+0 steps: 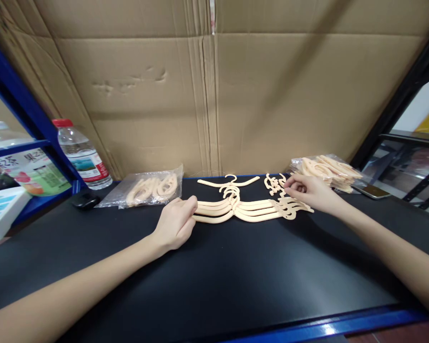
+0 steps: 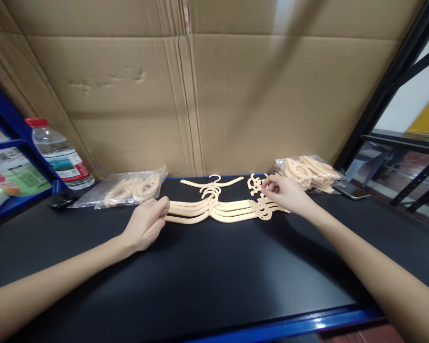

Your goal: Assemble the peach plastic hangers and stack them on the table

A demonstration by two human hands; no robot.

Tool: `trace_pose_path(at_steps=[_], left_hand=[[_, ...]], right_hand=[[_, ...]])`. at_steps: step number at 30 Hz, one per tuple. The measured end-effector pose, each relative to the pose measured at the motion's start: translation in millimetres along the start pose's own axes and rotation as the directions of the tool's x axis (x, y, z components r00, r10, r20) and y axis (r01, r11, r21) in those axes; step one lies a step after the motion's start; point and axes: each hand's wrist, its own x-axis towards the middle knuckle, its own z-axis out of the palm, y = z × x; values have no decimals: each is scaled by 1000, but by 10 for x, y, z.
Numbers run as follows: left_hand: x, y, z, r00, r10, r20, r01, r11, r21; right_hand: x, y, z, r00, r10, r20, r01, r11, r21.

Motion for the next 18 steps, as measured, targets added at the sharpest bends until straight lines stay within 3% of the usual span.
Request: trace_pose_path(at_steps=[18], left_hand=[[33,26,-11,996,-1,91,-3,999,52]], right_hand=[[-1,1,10,1000,14,-1,-14,1000,17]])
